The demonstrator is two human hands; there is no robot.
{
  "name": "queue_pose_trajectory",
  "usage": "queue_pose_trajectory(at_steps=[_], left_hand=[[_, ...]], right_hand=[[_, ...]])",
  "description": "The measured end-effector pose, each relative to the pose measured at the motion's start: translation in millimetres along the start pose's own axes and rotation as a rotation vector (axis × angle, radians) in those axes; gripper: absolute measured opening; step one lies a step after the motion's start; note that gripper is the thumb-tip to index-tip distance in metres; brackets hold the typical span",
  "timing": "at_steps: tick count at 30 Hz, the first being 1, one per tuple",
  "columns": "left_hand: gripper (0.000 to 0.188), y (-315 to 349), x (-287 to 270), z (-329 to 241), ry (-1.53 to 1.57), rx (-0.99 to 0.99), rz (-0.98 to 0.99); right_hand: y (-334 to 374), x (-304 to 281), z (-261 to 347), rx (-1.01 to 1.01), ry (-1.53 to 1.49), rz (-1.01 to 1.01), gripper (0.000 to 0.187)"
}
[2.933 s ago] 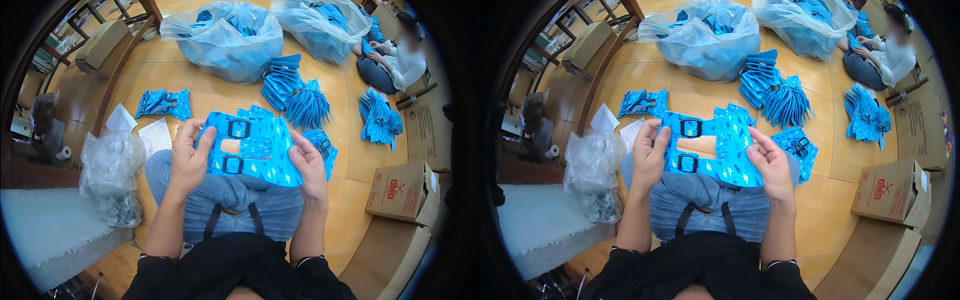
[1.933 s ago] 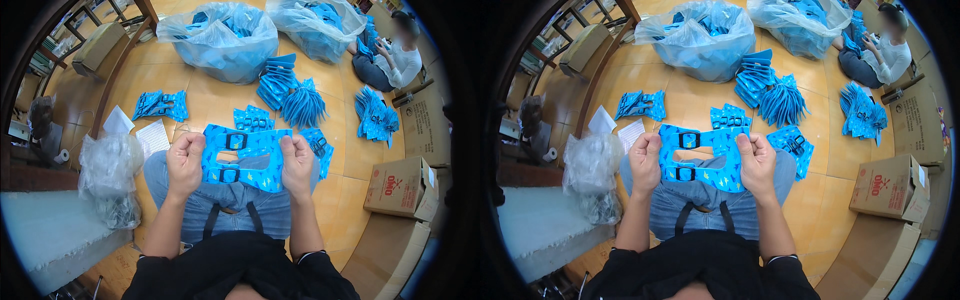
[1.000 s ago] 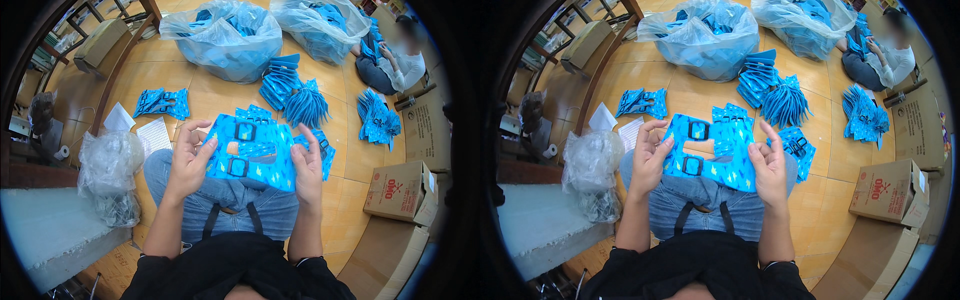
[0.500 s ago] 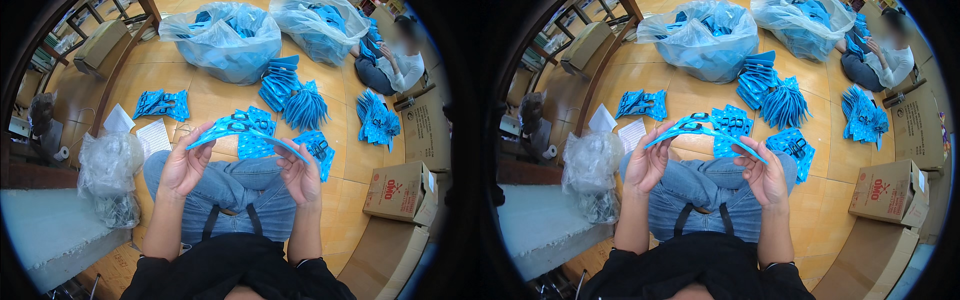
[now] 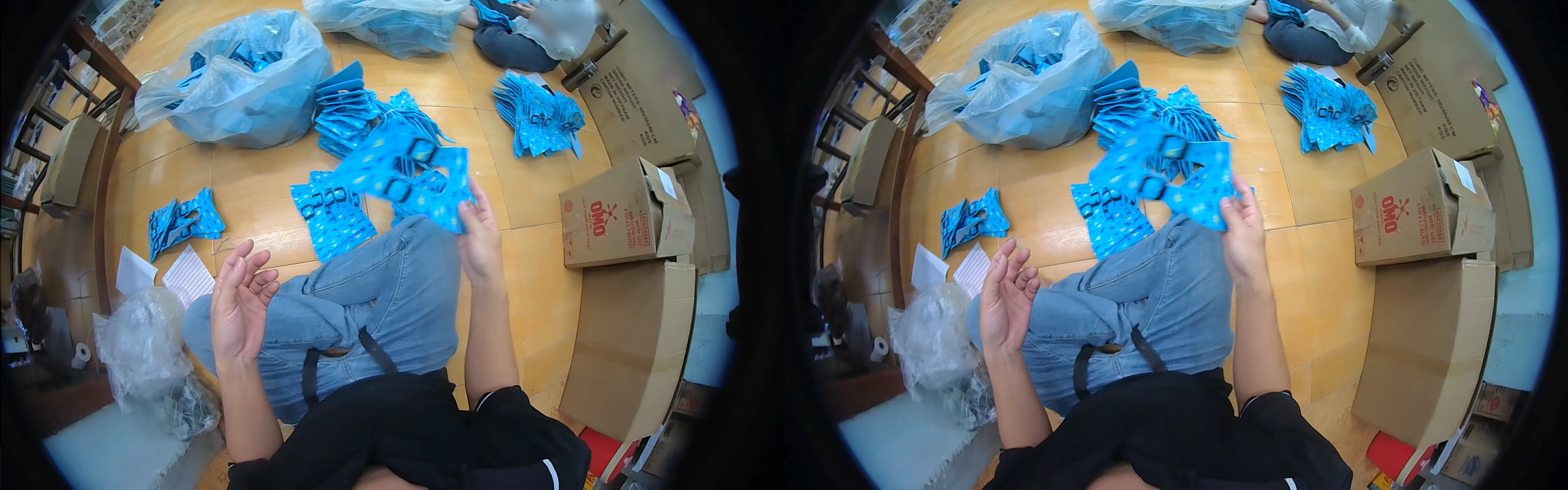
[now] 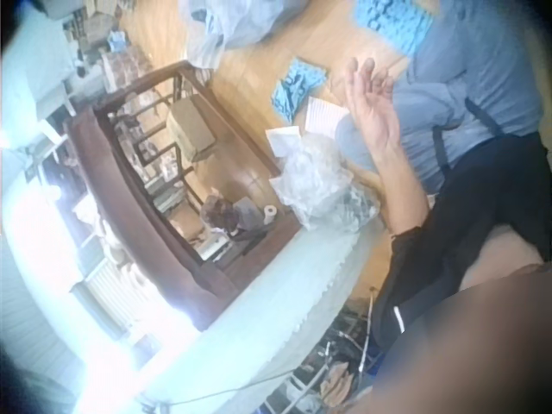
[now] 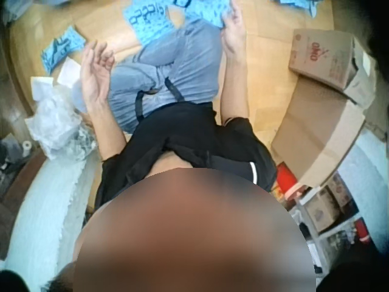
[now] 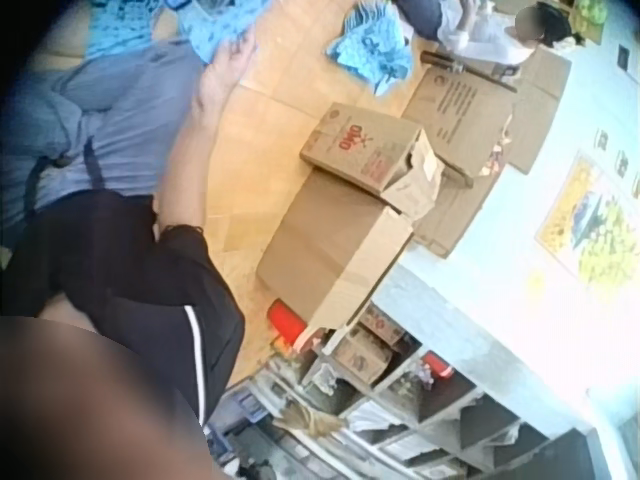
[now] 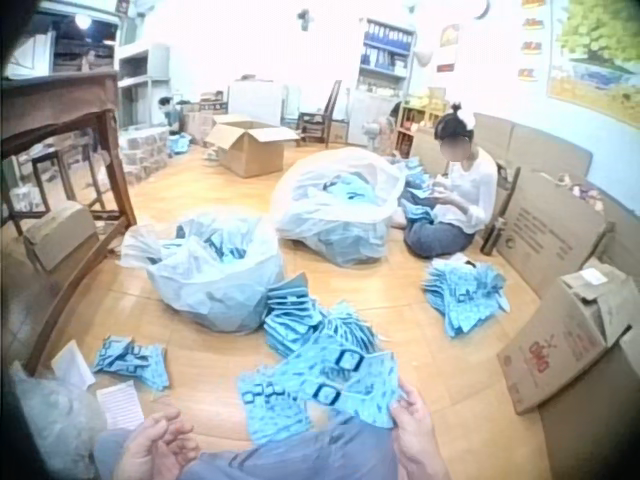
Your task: The person sits on the floor and repeatedly picks up blue patterned face masks, folds them, and stacks them into bundles. The person then ties the bundles with rubber bands and places them into a plastic bag. Another person is visible in the background performing a similar task.
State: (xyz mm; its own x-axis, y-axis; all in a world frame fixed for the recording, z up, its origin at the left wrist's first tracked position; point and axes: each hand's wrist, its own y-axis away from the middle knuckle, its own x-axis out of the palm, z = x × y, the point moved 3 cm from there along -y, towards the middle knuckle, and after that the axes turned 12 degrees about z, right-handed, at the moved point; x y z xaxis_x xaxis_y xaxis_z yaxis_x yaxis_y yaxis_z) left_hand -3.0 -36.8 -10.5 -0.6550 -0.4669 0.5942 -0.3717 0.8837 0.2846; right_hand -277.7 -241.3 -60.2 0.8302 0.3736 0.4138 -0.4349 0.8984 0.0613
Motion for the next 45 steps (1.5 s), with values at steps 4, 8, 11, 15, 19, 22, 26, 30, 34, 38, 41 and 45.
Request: queue_pose_trajectory(at_steps=[4, 8, 11, 15, 19, 22, 26, 30, 34, 38, 41, 45], left_hand=[[0.038, -18.4, -8.8, 20.9, -0.164, 0.003, 0.037], [0.036, -64.6, -32.3, 68.5, -0.542, -0.113, 0.010], [0.037, -100.3, -52.9, 121.2, -0.814, -0.107, 0.097], [0.046, -119.7, -83.3, 168.9, -1.349, -0.174, 0.002], [0.046, -119.7, -104.9, 187.2, -1.281, -0.339, -0.134], [0.043, -119.8, -112.7, 191.6, -1.246, -0.257, -0.164], [0.044, -125.8, -123.2, 204.1, -1.081, -0.313, -0.148], [0.038, -130.8, -120.5, 199.3, -0.756, -0.336, -0.163], [0.023, -116.4, -96.6, 168.7, -0.120, -0.352, -0.069], [0.020, -71.6, -61.6, 133.2, 0.134, -0.194, -0.009], [0.023, -38.4, -34.5, 114.5, -0.012, 0.011, 0.081], [0.028, -19.5, -9.7, 95.5, -0.131, 0.102, 0.189]], right_hand=[[0.8, -80.5, -12.9, -0.013, 0.014, -0.199, 0.047], [6.7, -133.1, -52.6, 0.110, 0.170, -0.309, 0.043], [5.2, -153.3, -75.3, 0.164, 0.558, -0.370, 0.041], [8.3, -151.6, -73.3, 0.054, 0.980, -0.539, 0.040], [16.6, -125.8, -51.5, -0.097, 0.891, -0.563, 0.039], [22.1, -95.2, -35.6, -0.127, 0.895, -0.507, 0.035], [23.0, -41.4, -30.5, -0.192, 0.864, -0.404, 0.031], [25.6, 15.0, -35.6, -0.249, 0.908, -0.187, 0.029], [32.6, 58.0, -55.4, -0.114, 0.696, 0.036, 0.033], [39.3, 98.7, -87.1, 0.240, 0.433, 0.200, 0.058], [37.7, 124.8, -93.9, 0.350, 0.079, 0.226, 0.065], [23.6, 154.1, -71.6, 0.204, -0.018, 0.351, 0.070]])
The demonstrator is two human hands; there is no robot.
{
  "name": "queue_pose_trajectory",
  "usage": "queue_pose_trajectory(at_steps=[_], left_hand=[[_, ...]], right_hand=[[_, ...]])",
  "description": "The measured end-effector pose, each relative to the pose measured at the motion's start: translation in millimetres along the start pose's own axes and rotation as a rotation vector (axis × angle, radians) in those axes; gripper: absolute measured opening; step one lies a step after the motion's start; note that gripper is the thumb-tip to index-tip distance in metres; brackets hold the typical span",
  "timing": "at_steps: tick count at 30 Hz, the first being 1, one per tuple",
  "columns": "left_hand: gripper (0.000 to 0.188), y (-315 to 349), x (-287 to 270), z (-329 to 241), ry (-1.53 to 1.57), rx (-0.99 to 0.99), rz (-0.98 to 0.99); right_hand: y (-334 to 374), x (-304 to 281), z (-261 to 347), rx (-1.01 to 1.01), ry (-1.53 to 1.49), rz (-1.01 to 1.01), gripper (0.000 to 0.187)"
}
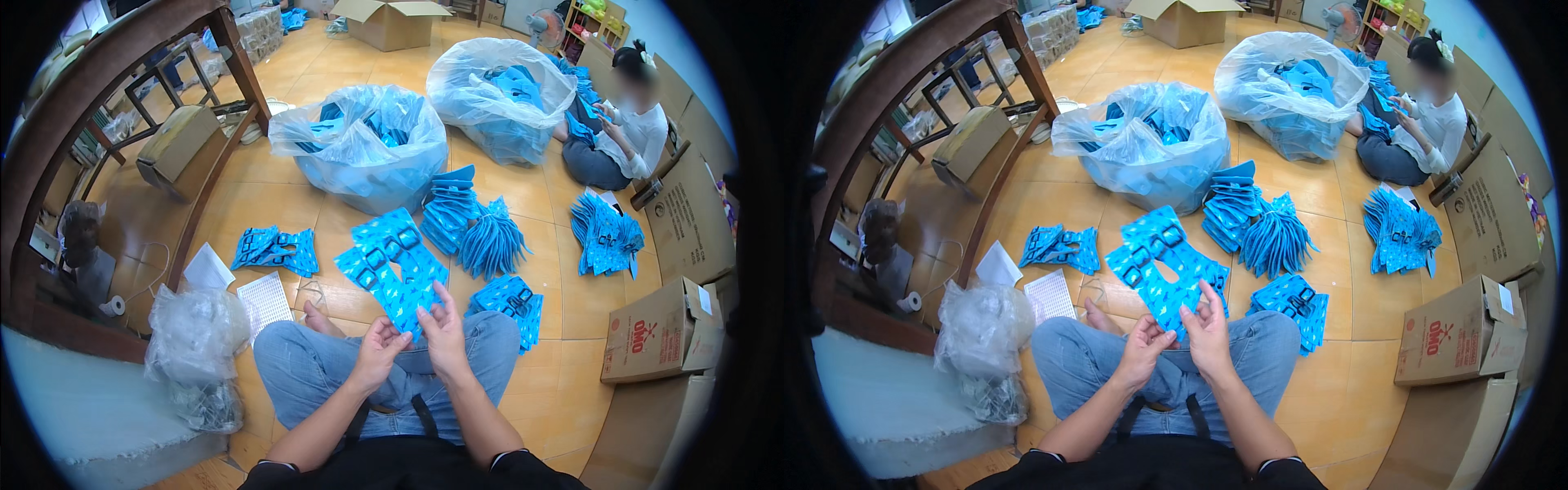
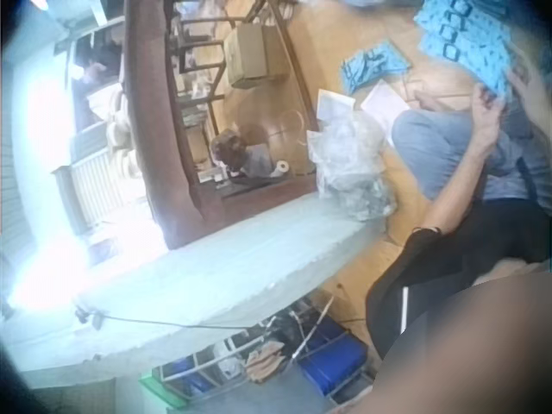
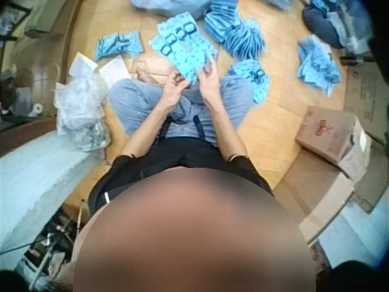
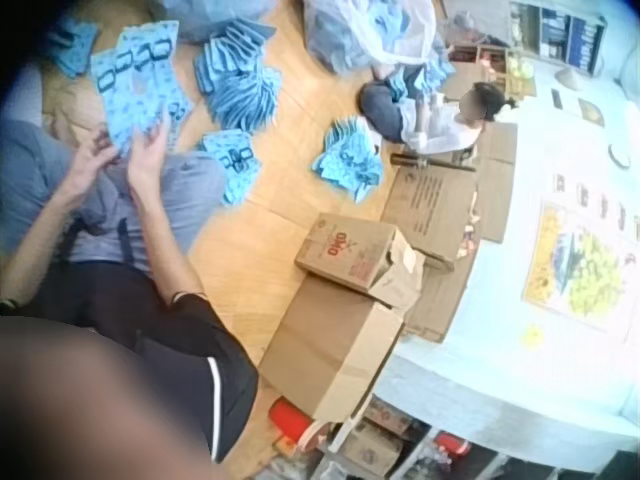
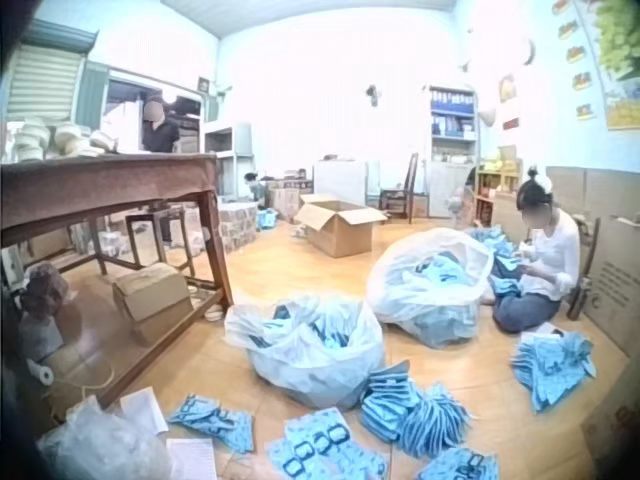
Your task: The person sits on the floor and repeatedly picks up blue patterned face masks, folds them, and stacks them into bundles. The person then ties the bundles with rubber bands and places them into a plastic bag. Another person is visible in the background performing a similar task.
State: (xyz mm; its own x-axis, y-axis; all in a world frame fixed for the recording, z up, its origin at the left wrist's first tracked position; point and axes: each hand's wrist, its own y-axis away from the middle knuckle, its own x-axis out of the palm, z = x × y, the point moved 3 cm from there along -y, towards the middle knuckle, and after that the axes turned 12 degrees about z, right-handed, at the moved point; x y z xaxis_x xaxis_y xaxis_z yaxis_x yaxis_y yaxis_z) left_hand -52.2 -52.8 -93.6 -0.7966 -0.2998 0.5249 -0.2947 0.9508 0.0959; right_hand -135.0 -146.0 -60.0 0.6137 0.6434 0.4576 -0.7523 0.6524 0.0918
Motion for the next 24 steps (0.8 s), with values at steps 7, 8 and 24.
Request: queue_pose_trajectory(at_steps=[7, 8, 24], left_hand=[[0.055, -19.2, -20.5, -86.5, 0.241, 0.293, -0.054], [0.057, -21.6, -23.6, -102.9, 0.162, 0.370, -0.051], [0.037, -24.2, -12.3, -138.5, -0.549, 0.303, -0.125]], right_hand=[[2.0, -1.1, 80.3, -0.369, 0.291, -0.017, 0.046], [4.0, -3.8, 87.5, -0.377, 0.338, -0.011, 0.046], [21.5, -9.4, 87.4, -0.195, 0.294, 0.017, 0.039]])
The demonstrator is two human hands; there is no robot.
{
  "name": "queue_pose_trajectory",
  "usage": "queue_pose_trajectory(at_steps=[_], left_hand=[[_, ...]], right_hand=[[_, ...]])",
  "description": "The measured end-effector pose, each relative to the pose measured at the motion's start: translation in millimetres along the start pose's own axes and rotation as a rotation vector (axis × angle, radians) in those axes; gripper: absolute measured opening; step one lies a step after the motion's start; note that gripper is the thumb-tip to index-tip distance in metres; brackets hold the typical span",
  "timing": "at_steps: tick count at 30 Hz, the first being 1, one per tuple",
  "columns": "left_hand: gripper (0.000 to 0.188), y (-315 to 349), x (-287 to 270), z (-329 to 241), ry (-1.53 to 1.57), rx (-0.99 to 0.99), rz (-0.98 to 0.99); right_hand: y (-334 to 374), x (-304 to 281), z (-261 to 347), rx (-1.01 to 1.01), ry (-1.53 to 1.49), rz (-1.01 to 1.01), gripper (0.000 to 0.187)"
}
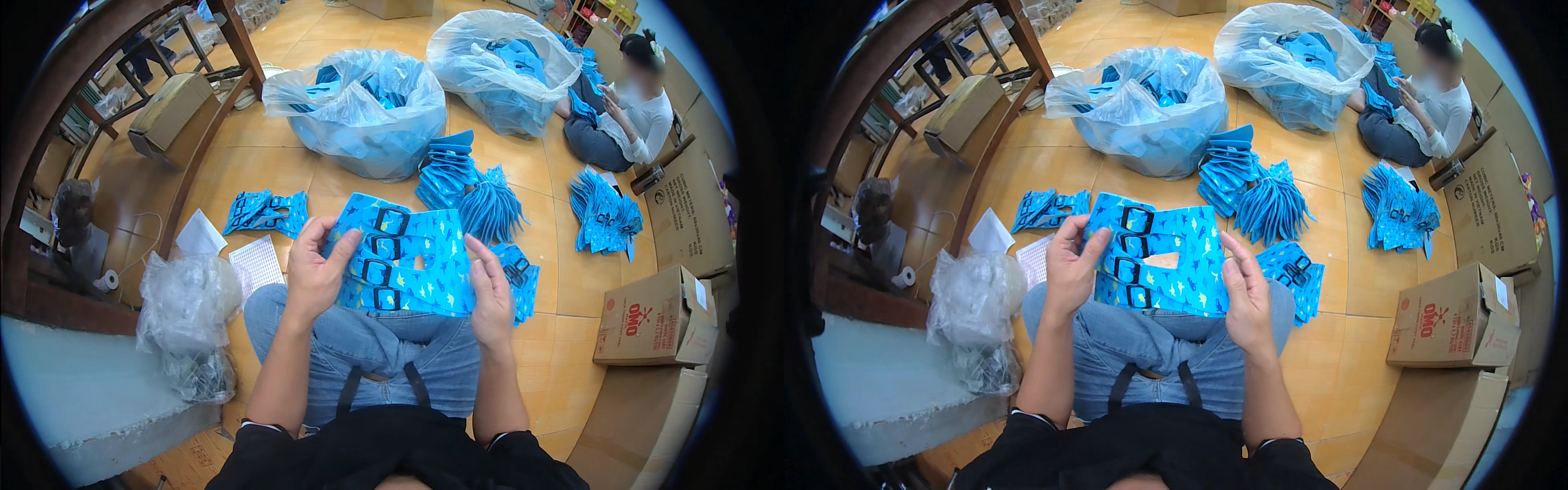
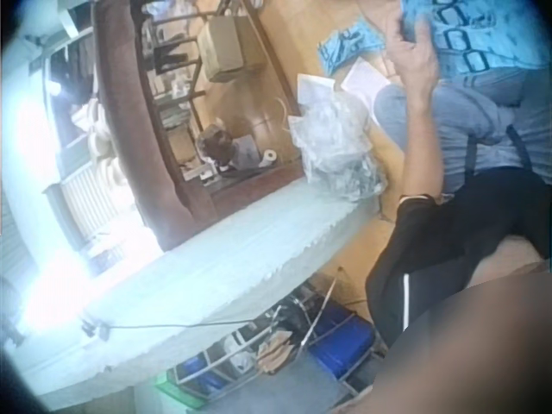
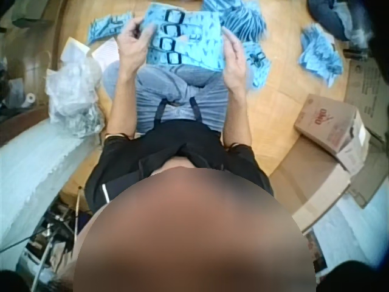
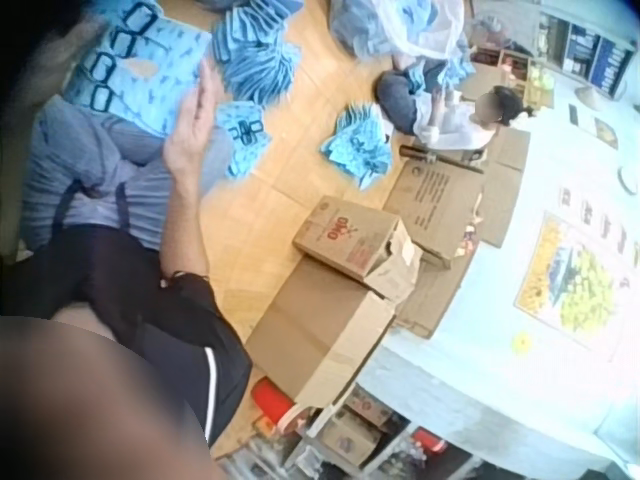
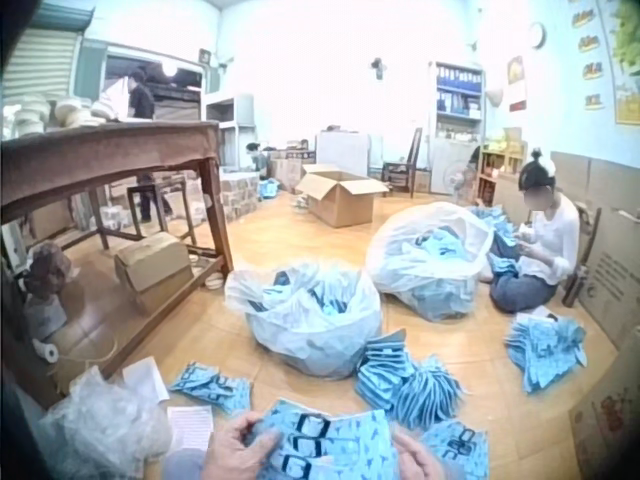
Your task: The person sits on the floor and repeatedly picks up blue patterned face masks, folds them, and stacks them into bundles. The person then ties the bundles with rubber bands and places them into a plastic bag. Another person is visible in the background performing a similar task.
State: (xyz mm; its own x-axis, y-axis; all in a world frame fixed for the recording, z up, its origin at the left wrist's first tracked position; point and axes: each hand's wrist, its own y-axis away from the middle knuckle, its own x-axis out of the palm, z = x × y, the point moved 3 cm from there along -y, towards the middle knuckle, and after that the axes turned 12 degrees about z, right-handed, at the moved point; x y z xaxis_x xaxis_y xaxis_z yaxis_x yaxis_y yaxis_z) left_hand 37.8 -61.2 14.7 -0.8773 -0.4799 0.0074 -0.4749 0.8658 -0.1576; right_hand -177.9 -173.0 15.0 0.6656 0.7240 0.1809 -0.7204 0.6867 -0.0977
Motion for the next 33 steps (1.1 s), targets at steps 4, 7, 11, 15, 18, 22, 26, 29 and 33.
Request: queue_pose_trajectory(at_steps=[4, 7, 11, 15, 18, 22, 26, 29, 33], left_hand=[[0.017, -1.2, -5.9, -7.0, 0.178, 0.116, -0.081], [0.015, -4.4, -6.2, -13.4, 0.204, 0.106, -0.052], [0.015, -3.2, -4.7, -22.5, 0.256, 0.142, -0.063], [0.016, -0.2, -6.9, -26.3, 0.471, 0.197, -0.191], [0.015, 0.5, -8.1, -25.7, 0.529, 0.190, -0.206], [0.014, 3.4, -7.6, -23.7, 0.424, 0.150, -0.210], [0.014, 9.7, -2.0, -25.0, 0.387, 0.087, -0.151], [0.016, 11.6, 6.2, -29.3, 0.358, 0.039, -0.059], [0.018, 14.4, 16.6, -36.8, 0.216, 0.101, 0.005]], right_hand=[[-0.4, -1.4, -10.9, 0.089, -0.195, 0.013, 0.038], [1.0, 1.8, -11.4, 0.099, -0.247, 0.010, 0.035], [2.8, -0.1, -16.2, 0.081, -0.544, -0.067, 0.034], [-3.7, -21.0, -47.2, 0.169, -0.277, -0.094, 0.035], [-13.0, -35.3, -88.8, 0.173, 0.032, -0.084, 0.035], [-17.2, -37.4, -116.6, 0.107, 0.876, -0.150, 0.038], [-18.7, -28.5, -86.9, 0.153, 0.262, -0.053, 0.041], [-20.0, -16.4, -31.6, 0.063, -0.442, 0.013, 0.043], [-21.9, -15.2, 31.8, 0.087, -0.284, 0.161, 0.043]])
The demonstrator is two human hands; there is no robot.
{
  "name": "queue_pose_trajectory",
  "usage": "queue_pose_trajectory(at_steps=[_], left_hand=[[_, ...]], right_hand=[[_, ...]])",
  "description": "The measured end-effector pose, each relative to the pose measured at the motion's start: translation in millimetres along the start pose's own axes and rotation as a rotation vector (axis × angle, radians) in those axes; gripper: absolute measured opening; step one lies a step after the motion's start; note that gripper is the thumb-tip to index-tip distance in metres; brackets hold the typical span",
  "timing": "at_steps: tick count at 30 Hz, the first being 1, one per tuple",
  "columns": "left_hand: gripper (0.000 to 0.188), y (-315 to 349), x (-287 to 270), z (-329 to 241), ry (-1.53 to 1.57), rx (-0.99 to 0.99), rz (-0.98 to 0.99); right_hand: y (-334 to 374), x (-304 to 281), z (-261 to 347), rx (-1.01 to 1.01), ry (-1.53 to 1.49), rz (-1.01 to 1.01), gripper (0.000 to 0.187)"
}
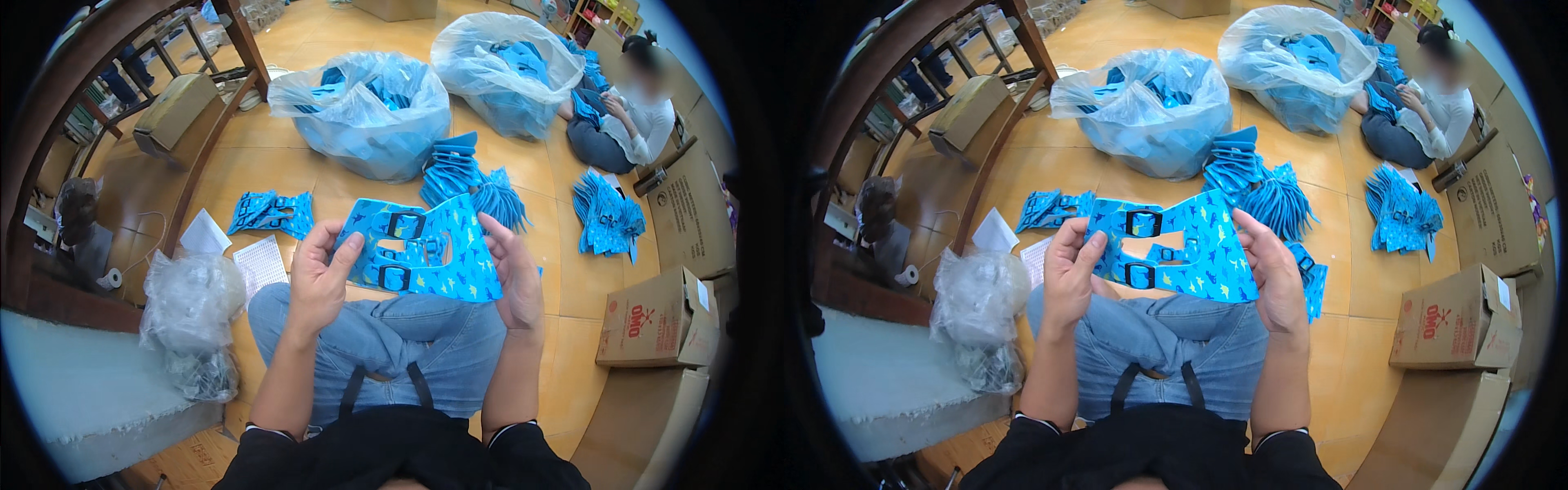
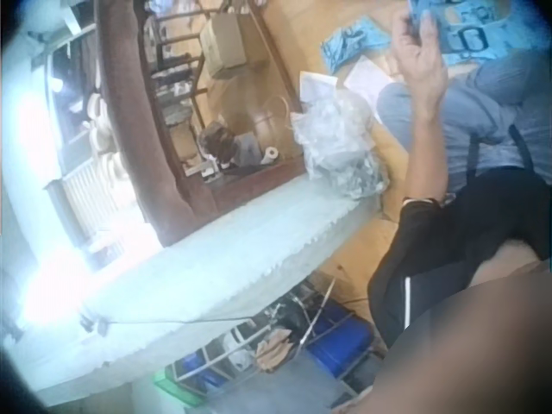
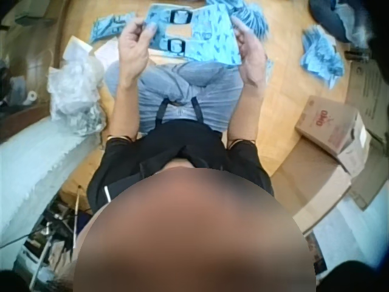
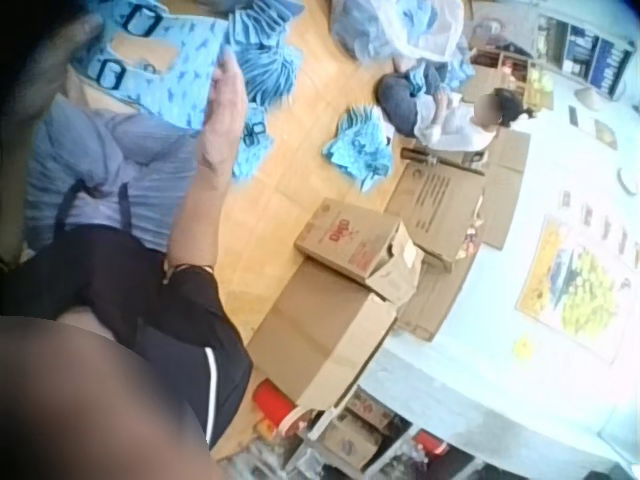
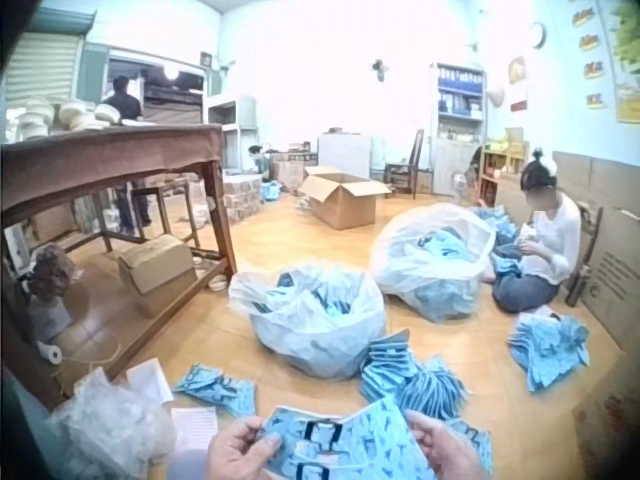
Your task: The person sits on the floor and repeatedly picks up blue patterned face masks, folds them, and stacks them into bundles. The person then ties the bundles with rubber bands and places them into a plastic bag. Another person is visible in the background performing a similar task.
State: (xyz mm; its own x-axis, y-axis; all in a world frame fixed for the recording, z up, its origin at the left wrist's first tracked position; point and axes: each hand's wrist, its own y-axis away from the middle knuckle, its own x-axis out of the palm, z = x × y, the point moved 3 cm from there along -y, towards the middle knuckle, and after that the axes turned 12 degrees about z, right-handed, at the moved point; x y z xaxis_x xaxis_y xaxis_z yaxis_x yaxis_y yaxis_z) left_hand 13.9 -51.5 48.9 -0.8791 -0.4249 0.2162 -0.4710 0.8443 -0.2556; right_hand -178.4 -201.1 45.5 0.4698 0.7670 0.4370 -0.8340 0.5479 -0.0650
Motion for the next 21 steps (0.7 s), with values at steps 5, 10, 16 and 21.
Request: queue_pose_trajectory(at_steps=[5, 10, 16, 21], left_hand=[[0.020, 3.5, -1.0, -0.4, -0.235, -0.040, -0.023], [0.022, 0.5, 5.2, 6.0, -0.151, -0.019, -0.118], [0.019, -8.7, 6.7, 19.7, -0.034, 0.065, -0.162], [0.019, -4.6, -18.3, 32.4, -0.002, 0.014, -0.134]], right_hand=[[-2.1, 9.4, -0.4, 0.029, 0.165, -0.069, 0.028], [-5.4, 15.8, -7.1, -0.215, 0.433, -0.196, 0.016], [-29.7, 18.6, -30.9, -0.325, 0.421, -0.266, 0.016], [-30.6, 6.3, -34.6, -0.274, 0.419, -0.208, 0.019]])
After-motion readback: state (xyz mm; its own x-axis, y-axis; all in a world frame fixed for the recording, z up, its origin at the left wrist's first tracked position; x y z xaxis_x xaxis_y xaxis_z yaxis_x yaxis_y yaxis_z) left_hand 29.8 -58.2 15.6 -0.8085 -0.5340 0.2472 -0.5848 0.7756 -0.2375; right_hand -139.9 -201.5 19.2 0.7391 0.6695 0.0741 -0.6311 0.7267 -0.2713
